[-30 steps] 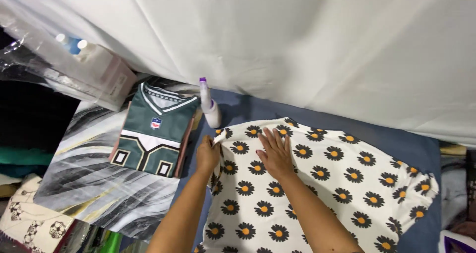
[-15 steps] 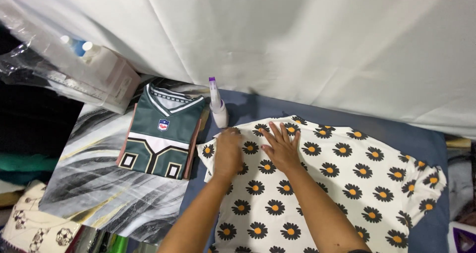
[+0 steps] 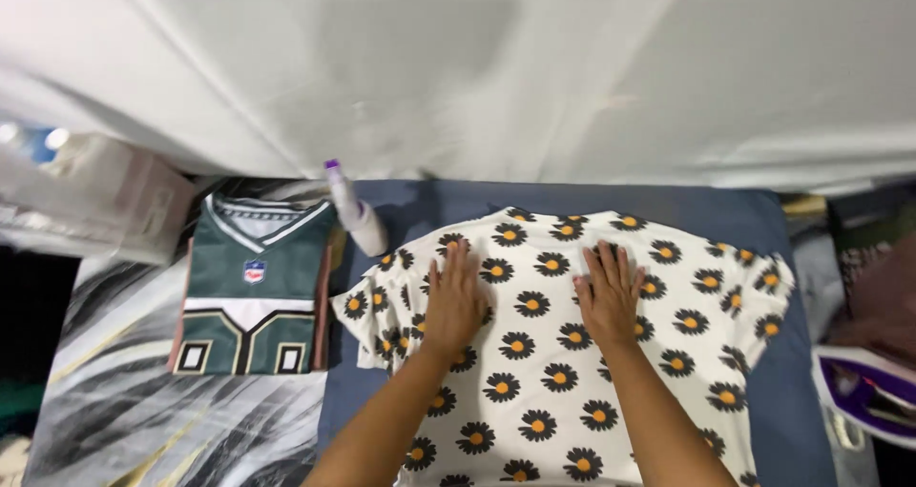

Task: Ironing a white t-shirt with a sunflower pattern on a table.

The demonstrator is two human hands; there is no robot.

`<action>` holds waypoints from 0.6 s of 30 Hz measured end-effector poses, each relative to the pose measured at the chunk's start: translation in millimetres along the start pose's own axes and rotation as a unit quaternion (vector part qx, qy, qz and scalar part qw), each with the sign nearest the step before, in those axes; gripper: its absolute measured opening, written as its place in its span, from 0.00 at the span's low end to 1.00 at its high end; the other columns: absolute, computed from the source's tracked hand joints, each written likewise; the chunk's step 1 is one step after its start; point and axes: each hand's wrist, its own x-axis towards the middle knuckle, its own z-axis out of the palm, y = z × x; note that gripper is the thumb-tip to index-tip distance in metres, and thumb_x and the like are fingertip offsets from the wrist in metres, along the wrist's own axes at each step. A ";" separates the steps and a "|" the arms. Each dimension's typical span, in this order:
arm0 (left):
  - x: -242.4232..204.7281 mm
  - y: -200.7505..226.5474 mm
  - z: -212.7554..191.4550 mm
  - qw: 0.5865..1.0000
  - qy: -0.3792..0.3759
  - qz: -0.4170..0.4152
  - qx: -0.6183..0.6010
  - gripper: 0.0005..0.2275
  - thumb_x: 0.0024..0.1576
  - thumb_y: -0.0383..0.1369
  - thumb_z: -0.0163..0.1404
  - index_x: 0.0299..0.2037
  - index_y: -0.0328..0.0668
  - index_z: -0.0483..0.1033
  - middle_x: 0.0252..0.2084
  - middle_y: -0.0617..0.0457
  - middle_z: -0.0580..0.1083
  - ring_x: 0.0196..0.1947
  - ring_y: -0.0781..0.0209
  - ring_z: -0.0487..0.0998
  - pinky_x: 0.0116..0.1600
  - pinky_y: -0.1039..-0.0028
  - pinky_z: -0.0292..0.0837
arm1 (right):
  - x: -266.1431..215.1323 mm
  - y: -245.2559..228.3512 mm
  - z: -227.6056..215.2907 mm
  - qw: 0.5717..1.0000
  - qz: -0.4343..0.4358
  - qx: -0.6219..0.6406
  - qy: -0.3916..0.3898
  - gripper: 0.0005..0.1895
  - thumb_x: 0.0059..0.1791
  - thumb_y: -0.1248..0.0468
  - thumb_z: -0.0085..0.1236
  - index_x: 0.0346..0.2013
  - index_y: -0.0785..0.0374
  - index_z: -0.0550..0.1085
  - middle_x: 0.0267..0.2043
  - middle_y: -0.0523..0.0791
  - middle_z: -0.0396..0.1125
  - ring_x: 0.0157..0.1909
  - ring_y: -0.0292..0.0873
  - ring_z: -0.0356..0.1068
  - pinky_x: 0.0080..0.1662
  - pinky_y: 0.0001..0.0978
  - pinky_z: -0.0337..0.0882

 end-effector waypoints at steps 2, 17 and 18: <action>-29.2 24.1 22.7 0.993 0.053 0.033 -0.101 0.31 0.65 0.50 0.31 0.76 0.43 0.44 0.80 0.42 0.40 0.79 0.48 0.35 0.76 0.51 0.28 | -34.5 26.3 -8.7 0.999 0.043 -0.024 -0.013 0.31 0.56 0.43 0.34 0.74 0.45 0.56 0.81 0.43 0.41 0.81 0.52 0.35 0.72 0.63 0.27; -55.9 77.5 46.5 0.988 0.117 -0.026 -0.094 0.32 0.64 0.55 0.25 0.76 0.51 0.39 0.78 0.51 0.37 0.77 0.55 0.33 0.75 0.53 0.25 | -168.8 162.9 -58.1 0.995 0.073 -0.026 0.070 0.28 0.57 0.52 0.40 0.71 0.53 0.61 0.78 0.49 0.49 0.78 0.54 0.45 0.73 0.54 0.44; -55.2 91.2 39.6 0.991 0.046 -0.021 -0.126 0.32 0.64 0.55 0.26 0.76 0.51 0.38 0.79 0.52 0.36 0.77 0.55 0.32 0.75 0.53 0.23 | -174.0 167.7 -61.2 0.993 0.051 0.011 0.104 0.25 0.56 0.54 0.44 0.68 0.52 0.67 0.76 0.48 0.54 0.77 0.54 0.51 0.74 0.53 0.50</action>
